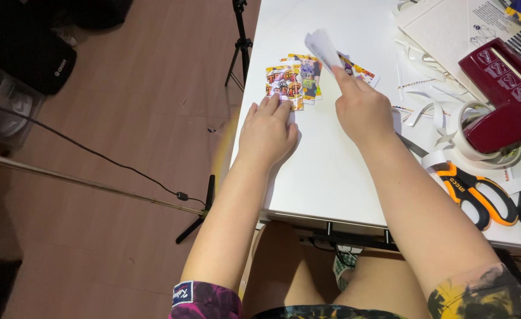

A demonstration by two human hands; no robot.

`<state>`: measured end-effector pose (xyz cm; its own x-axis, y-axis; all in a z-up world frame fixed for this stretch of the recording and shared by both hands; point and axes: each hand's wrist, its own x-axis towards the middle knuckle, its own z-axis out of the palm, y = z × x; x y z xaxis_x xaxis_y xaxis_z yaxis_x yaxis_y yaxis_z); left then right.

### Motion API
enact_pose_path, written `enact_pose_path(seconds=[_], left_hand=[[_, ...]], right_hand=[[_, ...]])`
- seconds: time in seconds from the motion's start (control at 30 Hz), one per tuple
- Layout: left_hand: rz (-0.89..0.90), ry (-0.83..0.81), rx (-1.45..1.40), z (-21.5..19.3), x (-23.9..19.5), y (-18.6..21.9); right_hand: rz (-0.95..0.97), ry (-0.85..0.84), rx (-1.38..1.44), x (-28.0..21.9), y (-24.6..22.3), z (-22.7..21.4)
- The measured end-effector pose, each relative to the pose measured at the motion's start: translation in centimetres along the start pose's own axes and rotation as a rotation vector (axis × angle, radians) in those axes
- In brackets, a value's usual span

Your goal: The person folds small rectangular Halloween-themed paper cards on a white table. They fold the cards in half, then fold the sides inward, and finally fold the bottom up to create a small packet. The person repeats this process with multiple cards.

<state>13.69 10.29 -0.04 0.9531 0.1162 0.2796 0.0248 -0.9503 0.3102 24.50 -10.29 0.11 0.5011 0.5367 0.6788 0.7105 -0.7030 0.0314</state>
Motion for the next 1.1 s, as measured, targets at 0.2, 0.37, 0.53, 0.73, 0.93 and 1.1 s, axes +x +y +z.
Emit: enact_pose_path(seconds=[0.2, 0.37, 0.53, 0.73, 0.93, 1.1], left_hand=[[-0.058, 0.193, -0.108, -0.9, -0.1, -0.6], [-0.134, 0.211, -0.103, -0.7, -0.4, -1.5], [-0.125, 0.196, -0.089, -0.3, -0.4, -1.7], [-0.081, 0.263, -0.084, 0.1, -0.3, -1.9], [-0.046, 0.31, -0.346, -0.4, -0.8, -0.3], [-0.194, 0.01, -0.862, -0.3, -0.7, -0.5]], right_hand=[[0.039, -0.357, 0.044, 0.2, -1.9, -0.6], [0.091, -0.52, 0.067, 0.5, -2.3, -2.1], [0.091, -0.499, 0.095, 0.2, -1.8, -1.8], [0.016, -0.16, -0.04, -1.0, 0.0, 0.3], [-0.216, 0.444, -0.196, 1.2, -5.0, -3.7], [-0.347, 0.381, 0.376, -0.2, -10.7, -6.3]])
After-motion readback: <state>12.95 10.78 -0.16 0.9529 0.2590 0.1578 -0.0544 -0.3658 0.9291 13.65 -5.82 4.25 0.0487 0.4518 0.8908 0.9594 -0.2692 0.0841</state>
